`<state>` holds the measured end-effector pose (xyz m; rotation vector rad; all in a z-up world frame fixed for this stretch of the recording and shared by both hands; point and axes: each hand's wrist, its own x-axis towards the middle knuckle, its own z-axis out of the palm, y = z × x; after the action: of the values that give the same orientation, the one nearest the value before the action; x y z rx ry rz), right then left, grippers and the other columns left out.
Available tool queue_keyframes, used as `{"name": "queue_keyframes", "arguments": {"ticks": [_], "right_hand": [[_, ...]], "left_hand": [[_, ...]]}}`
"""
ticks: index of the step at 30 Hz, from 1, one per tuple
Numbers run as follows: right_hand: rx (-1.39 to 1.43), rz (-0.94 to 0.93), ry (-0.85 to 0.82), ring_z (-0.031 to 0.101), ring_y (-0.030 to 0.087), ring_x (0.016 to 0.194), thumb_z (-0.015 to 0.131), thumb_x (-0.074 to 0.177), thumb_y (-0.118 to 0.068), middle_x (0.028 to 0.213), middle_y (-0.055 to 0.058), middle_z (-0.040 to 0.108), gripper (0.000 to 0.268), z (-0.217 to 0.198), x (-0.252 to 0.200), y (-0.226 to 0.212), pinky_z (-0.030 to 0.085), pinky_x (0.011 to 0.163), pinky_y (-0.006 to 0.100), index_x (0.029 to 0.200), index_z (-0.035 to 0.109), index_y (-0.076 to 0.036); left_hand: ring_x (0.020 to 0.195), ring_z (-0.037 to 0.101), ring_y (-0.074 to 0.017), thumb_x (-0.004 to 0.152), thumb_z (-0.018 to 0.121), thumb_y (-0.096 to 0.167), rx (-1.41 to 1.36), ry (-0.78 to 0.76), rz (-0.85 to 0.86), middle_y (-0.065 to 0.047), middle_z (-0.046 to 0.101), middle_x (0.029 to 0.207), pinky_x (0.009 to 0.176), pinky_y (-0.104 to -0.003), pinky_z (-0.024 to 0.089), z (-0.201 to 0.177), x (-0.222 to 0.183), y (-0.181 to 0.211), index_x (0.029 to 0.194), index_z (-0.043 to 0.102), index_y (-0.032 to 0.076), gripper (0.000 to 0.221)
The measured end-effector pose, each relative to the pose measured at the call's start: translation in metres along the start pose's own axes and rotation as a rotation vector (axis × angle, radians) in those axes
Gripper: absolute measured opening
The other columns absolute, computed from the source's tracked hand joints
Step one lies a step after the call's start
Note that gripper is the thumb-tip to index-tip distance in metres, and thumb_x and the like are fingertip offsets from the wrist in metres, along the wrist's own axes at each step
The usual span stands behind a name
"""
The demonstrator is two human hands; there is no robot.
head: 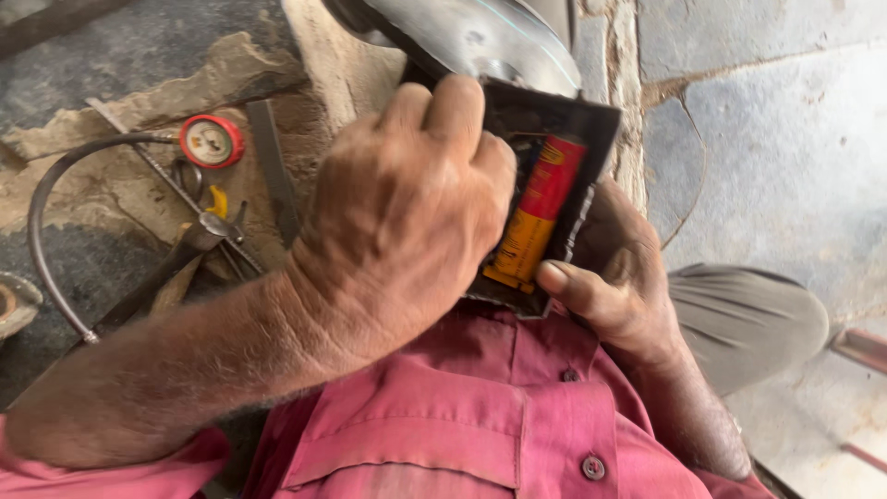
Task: The person patches a tire inner tube by filing the surface around a puncture, applying adhesive from a tube, and joining patch materials using their hands and tools.
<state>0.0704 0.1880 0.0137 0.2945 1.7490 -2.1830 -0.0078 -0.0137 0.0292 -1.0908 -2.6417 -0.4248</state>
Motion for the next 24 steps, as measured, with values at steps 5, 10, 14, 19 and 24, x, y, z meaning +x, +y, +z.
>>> {"name": "queue_keyframes", "arguments": {"ticks": [5, 10, 14, 19, 24], "right_hand": [[-0.022, -0.02, -0.003, 0.061, 0.022, 0.129, 0.083, 0.088, -0.03, 0.14, 0.014, 0.061, 0.086, -0.007, 0.003, 0.004, 0.05, 0.113, 0.039, 0.155, 0.041, 0.004], [0.04, 0.004, 0.034, 0.062, 0.023, 0.129, 0.085, 0.086, -0.031, 0.139, 0.016, 0.061, 0.087, -0.01, 0.002, 0.001, 0.052, 0.113, 0.04, 0.153, 0.041, 0.004], [0.173, 0.011, 0.043, 0.059, 0.024, 0.132, 0.09, 0.085, -0.033, 0.142, 0.016, 0.06, 0.093, -0.011, -0.004, 0.001, 0.049, 0.116, 0.041, 0.155, 0.04, 0.004], [0.185, 0.011, 0.045, 0.059, 0.025, 0.131, 0.091, 0.084, -0.033, 0.141, 0.017, 0.059, 0.095, -0.013, -0.006, 0.004, 0.048, 0.115, 0.042, 0.155, 0.041, 0.006], [0.232, 0.026, 0.048, 0.06, 0.026, 0.131, 0.092, 0.082, -0.034, 0.141, 0.018, 0.06, 0.097, -0.012, -0.007, 0.005, 0.049, 0.115, 0.042, 0.154, 0.041, 0.005]], "left_hand": [[0.076, 0.061, -0.0198, 0.077, 0.076, 0.017, 0.064, 0.056, 0.051, -0.01, 0.056, 0.084, 0.054, -0.032, 0.052, 0.013, 0.02, -0.003, 0.072, 0.067, 0.004, 0.017], [0.079, 0.063, -0.0176, 0.09, 0.078, 0.009, -0.071, 0.01, 0.077, -0.011, 0.057, 0.089, 0.058, -0.032, 0.054, 0.023, 0.026, -0.009, 0.085, 0.07, 0.002, 0.011], [0.072, 0.064, -0.0219, 0.093, 0.079, 0.011, -0.333, -0.082, 0.021, -0.015, 0.059, 0.087, 0.056, -0.034, 0.055, 0.011, 0.027, -0.013, 0.091, 0.072, -0.001, 0.014], [0.07, 0.067, -0.0231, 0.096, 0.077, 0.013, -0.567, -0.146, -0.038, -0.014, 0.062, 0.089, 0.059, -0.035, 0.056, -0.02, 0.025, -0.013, 0.098, 0.073, 0.002, 0.011], [0.069, 0.068, -0.0232, 0.093, 0.077, 0.01, -0.685, -0.142, -0.043, -0.01, 0.061, 0.081, 0.06, -0.036, 0.055, -0.032, 0.022, -0.012, 0.096, 0.072, 0.004, 0.009]]}}
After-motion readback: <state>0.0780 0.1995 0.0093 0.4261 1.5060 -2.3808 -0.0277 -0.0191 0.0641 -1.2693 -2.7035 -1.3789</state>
